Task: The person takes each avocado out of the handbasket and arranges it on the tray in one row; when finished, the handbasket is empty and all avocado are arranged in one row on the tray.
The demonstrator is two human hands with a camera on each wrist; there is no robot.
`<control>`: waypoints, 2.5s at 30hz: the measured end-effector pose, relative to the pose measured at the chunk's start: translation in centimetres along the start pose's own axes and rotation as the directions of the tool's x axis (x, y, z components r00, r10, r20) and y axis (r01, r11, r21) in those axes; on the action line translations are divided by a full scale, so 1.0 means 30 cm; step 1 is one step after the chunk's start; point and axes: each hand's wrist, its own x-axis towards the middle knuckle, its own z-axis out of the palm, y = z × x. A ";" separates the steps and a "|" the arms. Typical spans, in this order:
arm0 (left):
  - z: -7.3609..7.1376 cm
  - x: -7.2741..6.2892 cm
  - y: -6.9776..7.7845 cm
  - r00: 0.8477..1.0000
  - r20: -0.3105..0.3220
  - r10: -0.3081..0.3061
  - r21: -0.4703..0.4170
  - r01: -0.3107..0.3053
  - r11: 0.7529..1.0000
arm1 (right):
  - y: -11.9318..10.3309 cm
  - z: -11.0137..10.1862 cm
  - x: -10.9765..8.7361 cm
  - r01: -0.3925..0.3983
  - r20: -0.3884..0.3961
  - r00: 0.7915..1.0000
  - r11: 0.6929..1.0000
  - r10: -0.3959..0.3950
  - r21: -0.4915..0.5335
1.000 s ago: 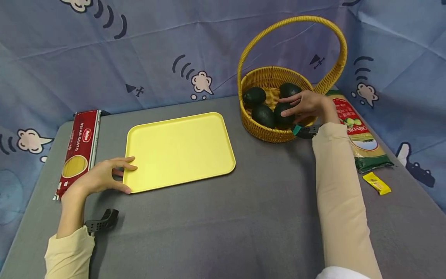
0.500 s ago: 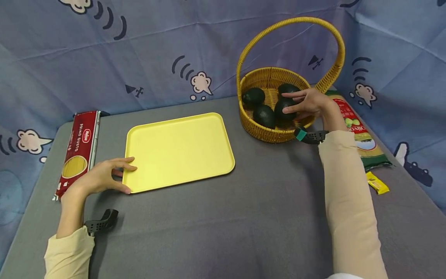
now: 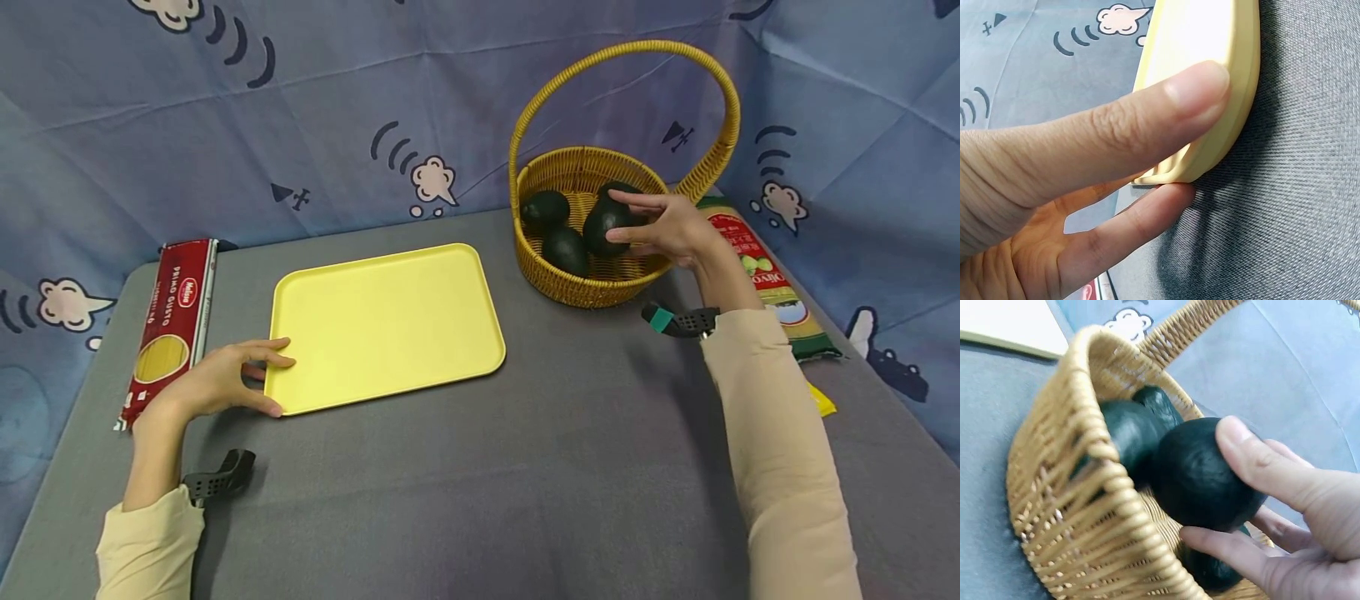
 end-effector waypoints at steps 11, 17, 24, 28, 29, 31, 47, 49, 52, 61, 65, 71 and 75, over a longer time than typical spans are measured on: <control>0.002 0.000 -0.012 1.000 0.006 -0.020 -0.005 0.020 1.000 | -0.001 0.061 -0.060 0.147 -0.048 0.989 0.943 -0.139 0.299; 0.000 0.000 -0.012 1.000 0.011 -0.028 -0.009 0.029 1.000 | -0.001 0.117 -0.089 0.274 -0.036 0.952 0.795 -0.304 0.542; -0.002 0.000 -0.015 1.000 0.009 -0.015 0.004 0.015 1.000 | -0.018 0.185 -0.106 0.349 -0.003 0.890 0.675 -0.457 0.650; -0.002 0.000 -0.014 1.000 0.006 -0.015 0.001 0.015 1.000 | -0.037 0.234 -0.113 0.354 0.013 0.868 0.636 -0.497 0.685; -0.002 0.001 -0.014 1.000 0.005 -0.014 -0.003 0.014 1.000 | -0.044 0.249 -0.114 0.356 0.012 0.867 0.636 -0.498 0.685; -0.002 0.001 -0.012 1.000 0.003 -0.012 -0.011 0.012 1.000 | -0.058 0.281 -0.117 0.351 0.023 0.866 0.640 -0.499 0.684; -0.003 0.001 -0.007 1.000 0.003 0.007 -0.019 -0.007 1.000 | -0.110 0.533 -0.031 0.287 0.179 0.843 0.706 -0.507 0.647; -0.004 0.001 -0.007 1.000 0.004 0.007 -0.019 -0.007 1.000 | -0.118 0.558 -0.010 0.262 0.205 0.852 0.730 -0.482 0.631; -0.003 0.003 -0.006 1.000 0.006 0.000 -0.017 0.000 1.000 | -0.125 0.591 0.021 0.208 0.255 0.855 0.749 -0.452 0.629; -0.003 0.005 -0.008 1.000 0.006 -0.006 -0.026 0.006 1.000 | -0.124 0.694 0.127 0.111 0.339 0.864 0.798 -0.372 0.592; -0.003 0.004 -0.011 1.000 0.003 -0.005 -0.026 0.005 1.000 | -0.129 0.737 0.170 0.110 0.360 0.858 0.815 -0.367 0.569; -0.007 0.006 -0.010 1.000 0.000 -0.012 -0.019 0.012 1.000 | -0.153 0.790 0.214 0.088 0.401 0.841 0.823 -0.363 0.561; -0.008 0.007 -0.011 1.000 0.000 -0.012 -0.007 0.012 1.000 | -0.178 0.833 0.235 0.079 0.408 0.843 0.831 -0.350 0.550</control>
